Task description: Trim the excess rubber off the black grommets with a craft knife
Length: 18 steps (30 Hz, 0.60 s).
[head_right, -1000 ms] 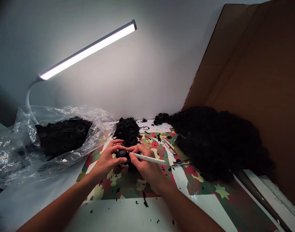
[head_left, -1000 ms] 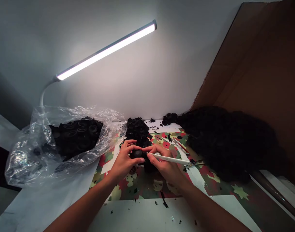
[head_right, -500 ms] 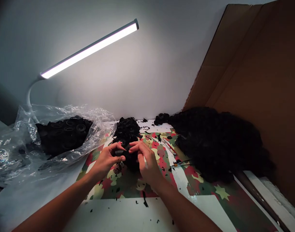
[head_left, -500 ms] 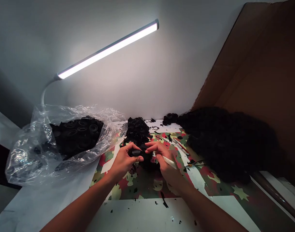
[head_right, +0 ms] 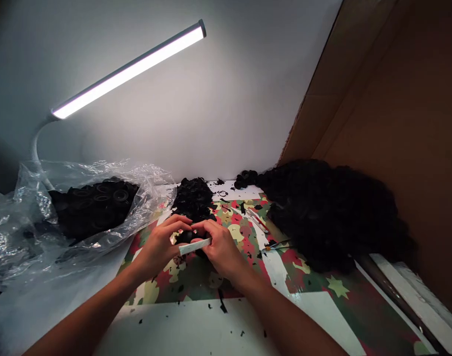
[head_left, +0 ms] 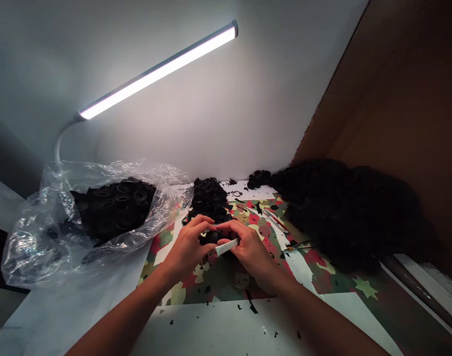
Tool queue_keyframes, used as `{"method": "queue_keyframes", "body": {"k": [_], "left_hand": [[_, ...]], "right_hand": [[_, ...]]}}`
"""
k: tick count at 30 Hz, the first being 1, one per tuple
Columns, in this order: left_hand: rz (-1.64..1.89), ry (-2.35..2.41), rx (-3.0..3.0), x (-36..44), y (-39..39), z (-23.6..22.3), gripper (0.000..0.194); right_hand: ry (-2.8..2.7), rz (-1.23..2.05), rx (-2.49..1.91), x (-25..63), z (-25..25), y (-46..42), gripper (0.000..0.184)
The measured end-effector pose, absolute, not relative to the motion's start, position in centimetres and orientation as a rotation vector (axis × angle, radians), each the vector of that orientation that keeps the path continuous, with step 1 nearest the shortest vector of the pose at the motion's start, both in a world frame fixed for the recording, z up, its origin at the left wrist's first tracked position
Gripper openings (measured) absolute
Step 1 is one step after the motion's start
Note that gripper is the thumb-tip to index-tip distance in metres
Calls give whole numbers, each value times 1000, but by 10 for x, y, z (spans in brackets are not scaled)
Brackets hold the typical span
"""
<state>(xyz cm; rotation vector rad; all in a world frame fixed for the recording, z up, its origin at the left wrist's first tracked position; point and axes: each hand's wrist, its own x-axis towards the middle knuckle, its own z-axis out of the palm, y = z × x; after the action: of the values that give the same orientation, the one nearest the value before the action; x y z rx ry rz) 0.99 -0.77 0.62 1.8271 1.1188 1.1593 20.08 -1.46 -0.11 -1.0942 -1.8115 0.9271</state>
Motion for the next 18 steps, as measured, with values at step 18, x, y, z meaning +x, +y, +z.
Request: {"method": "queue_keyframes", "body": {"k": [18], "left_hand": [[1089,1049,1402,5,-6,14,11]], "right_hand": [[-1719,888,-1080,201,7,-18,15]]}}
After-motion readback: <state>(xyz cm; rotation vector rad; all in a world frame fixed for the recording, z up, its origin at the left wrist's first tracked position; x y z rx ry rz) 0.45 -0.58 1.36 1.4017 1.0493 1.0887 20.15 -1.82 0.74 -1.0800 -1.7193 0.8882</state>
